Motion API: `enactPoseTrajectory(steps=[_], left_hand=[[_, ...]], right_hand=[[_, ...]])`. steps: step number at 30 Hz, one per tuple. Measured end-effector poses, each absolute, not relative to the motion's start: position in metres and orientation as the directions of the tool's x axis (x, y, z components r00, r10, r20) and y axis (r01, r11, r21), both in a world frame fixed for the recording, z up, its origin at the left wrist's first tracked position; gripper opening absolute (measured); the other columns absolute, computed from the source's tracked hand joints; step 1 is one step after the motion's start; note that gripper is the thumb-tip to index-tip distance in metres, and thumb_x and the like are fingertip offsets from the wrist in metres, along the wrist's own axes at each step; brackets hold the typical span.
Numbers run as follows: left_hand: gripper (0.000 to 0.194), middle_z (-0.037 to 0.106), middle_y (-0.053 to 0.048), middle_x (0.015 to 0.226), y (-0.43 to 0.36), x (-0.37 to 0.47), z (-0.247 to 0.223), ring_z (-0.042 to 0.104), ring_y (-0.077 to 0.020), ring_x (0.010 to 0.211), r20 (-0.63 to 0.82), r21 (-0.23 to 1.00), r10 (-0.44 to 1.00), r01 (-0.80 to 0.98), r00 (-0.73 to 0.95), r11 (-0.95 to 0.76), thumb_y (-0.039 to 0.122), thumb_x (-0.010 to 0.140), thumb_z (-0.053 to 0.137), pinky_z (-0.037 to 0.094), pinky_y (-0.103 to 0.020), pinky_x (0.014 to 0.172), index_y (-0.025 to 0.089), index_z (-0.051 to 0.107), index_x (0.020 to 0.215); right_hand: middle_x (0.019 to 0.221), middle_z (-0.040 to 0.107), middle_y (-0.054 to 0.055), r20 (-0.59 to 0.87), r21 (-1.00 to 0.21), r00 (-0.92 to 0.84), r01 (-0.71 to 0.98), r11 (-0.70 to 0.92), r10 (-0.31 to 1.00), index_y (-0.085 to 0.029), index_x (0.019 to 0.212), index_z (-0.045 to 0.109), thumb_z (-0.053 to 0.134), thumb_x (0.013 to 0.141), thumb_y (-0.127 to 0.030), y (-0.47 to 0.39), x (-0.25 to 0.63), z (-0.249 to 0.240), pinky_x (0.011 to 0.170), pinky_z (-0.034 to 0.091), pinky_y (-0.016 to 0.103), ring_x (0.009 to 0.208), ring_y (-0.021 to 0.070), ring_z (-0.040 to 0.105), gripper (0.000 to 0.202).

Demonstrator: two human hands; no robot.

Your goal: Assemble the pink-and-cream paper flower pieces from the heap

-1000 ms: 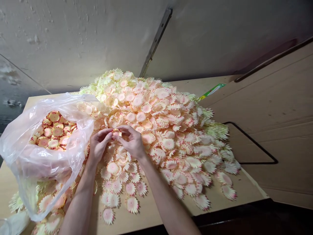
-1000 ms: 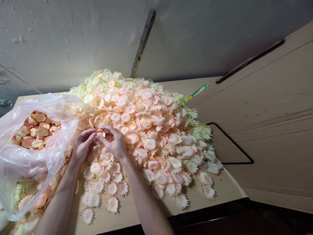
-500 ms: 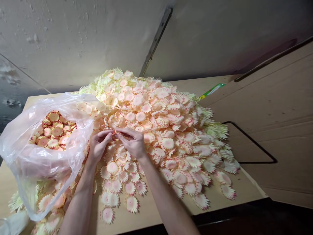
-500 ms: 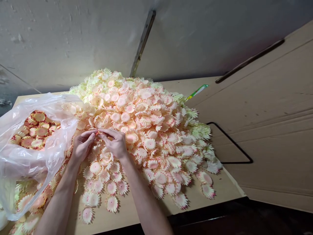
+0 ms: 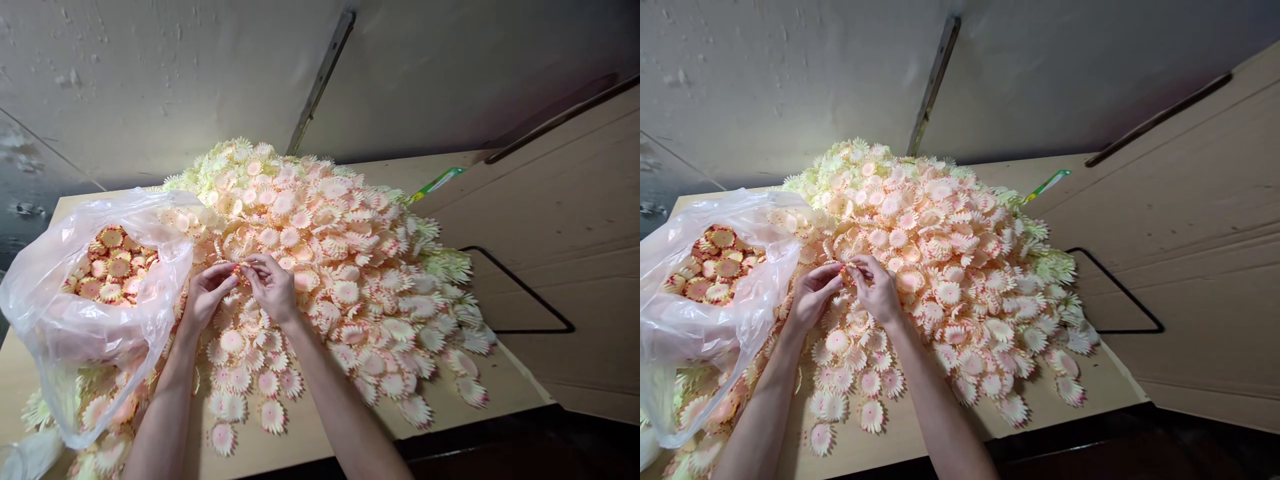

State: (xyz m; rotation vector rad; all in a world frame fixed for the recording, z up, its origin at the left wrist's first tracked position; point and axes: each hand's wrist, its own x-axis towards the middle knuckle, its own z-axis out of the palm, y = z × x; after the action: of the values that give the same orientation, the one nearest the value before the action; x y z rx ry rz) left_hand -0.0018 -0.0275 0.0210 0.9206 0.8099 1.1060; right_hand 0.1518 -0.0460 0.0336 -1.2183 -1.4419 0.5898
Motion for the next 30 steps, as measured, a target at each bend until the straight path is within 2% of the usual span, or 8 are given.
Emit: enactPoseTrajectory(steps=[5,10,13,16,20,24,27,30], left_hand=[[0.029,0.075,-0.005,0.096,-0.028,-0.001,0.024,0.069,-0.0162,0.087,-0.074,0.927,0.968,-0.340,0.241,0.156,0.030,0.073,0.083,0.056,-0.027,0.081,0.019,0.076,0.099],[0.023,0.066,0.000,0.084,-0.029,0.002,0.026,0.062,-0.0116,0.073,-0.063,0.927,0.986,-0.356,0.153,0.115,0.033,0.075,0.081,0.058,-0.025,0.070,0.019,0.069,0.088],[0.019,0.062,-0.001,0.081,-0.029,0.003,0.023,0.057,-0.0094,0.067,-0.046,0.935,0.988,-0.341,0.150,0.096,0.034,0.078,0.077,0.058,-0.025,0.069,0.017,0.069,0.083],[0.017,0.064,-0.002,0.085,-0.028,0.002,0.019,0.058,-0.0101,0.069,-0.050,0.918,0.996,-0.390,0.069,0.073,0.033,0.078,0.075,0.059,-0.029,0.073,0.017,0.071,0.081],[0.017,0.066,-0.003,0.092,-0.027,0.002,0.020,0.064,-0.0147,0.083,-0.103,0.892,0.993,-0.438,0.049,0.114,0.033,0.075,0.076,0.061,-0.032,0.078,0.017,0.072,0.082],[0.024,0.069,-0.001,0.089,-0.027,0.003,0.022,0.065,-0.0126,0.078,-0.121,0.910,0.991,-0.392,0.057,0.134,0.032,0.073,0.081,0.058,-0.023,0.070,0.020,0.069,0.090],[0.031,0.071,0.000,0.091,-0.027,0.002,0.023,0.068,-0.0136,0.081,-0.108,0.909,0.991,-0.396,0.079,0.131,0.031,0.071,0.084,0.058,-0.024,0.070,0.023,0.066,0.095],[0.032,0.073,-0.001,0.094,-0.028,0.000,0.027,0.070,-0.0148,0.088,-0.114,0.889,0.988,-0.432,0.106,0.149,0.029,0.071,0.085,0.059,-0.025,0.076,0.023,0.069,0.098]], right_hand=[[0.086,0.076,0.005,0.443,-0.829,0.129,0.436,0.350,0.887,-0.020,0.101,0.063,0.056,0.097,-0.029,-0.047,0.152,0.035,0.062,0.057,0.024,0.070,0.0149,0.073,0.012],[0.068,0.068,0.000,0.408,-0.840,0.171,0.456,0.295,0.897,-0.021,0.097,0.058,0.053,0.098,-0.033,-0.049,0.148,0.038,0.050,0.049,0.022,0.054,0.0120,0.063,0.013],[0.089,0.073,0.006,0.429,-0.875,0.252,0.355,0.329,0.868,-0.022,0.098,0.053,0.049,0.100,-0.036,-0.047,0.145,0.039,0.058,0.055,0.025,0.067,0.0142,0.068,0.014],[0.111,0.069,0.011,0.442,-0.896,0.452,0.192,0.400,0.775,-0.025,0.104,0.046,0.042,0.102,-0.037,-0.043,0.151,0.043,0.062,0.060,0.029,0.085,0.0178,0.072,0.013],[0.129,0.060,0.015,0.502,-0.865,0.596,0.331,0.378,0.627,-0.023,0.108,0.052,0.053,0.097,-0.036,-0.039,0.164,0.047,0.080,0.061,0.037,0.113,0.0237,0.065,0.017],[0.136,0.056,0.016,0.644,-0.738,0.443,0.573,0.356,0.623,-0.022,0.115,0.062,0.065,0.090,-0.034,-0.042,0.164,0.047,0.102,0.053,0.050,0.128,0.0301,0.054,0.027],[0.117,0.067,0.013,0.682,-0.671,0.241,0.581,0.460,0.690,-0.023,0.107,0.070,0.068,0.089,-0.030,-0.044,0.158,0.047,0.099,0.055,0.047,0.115,0.0273,0.062,0.020],[0.106,0.073,0.009,0.591,-0.724,0.088,0.495,0.480,0.802,-0.023,0.115,0.069,0.070,0.088,-0.029,-0.045,0.153,0.046,0.090,0.060,0.038,0.098,0.0215,0.070,0.028]])
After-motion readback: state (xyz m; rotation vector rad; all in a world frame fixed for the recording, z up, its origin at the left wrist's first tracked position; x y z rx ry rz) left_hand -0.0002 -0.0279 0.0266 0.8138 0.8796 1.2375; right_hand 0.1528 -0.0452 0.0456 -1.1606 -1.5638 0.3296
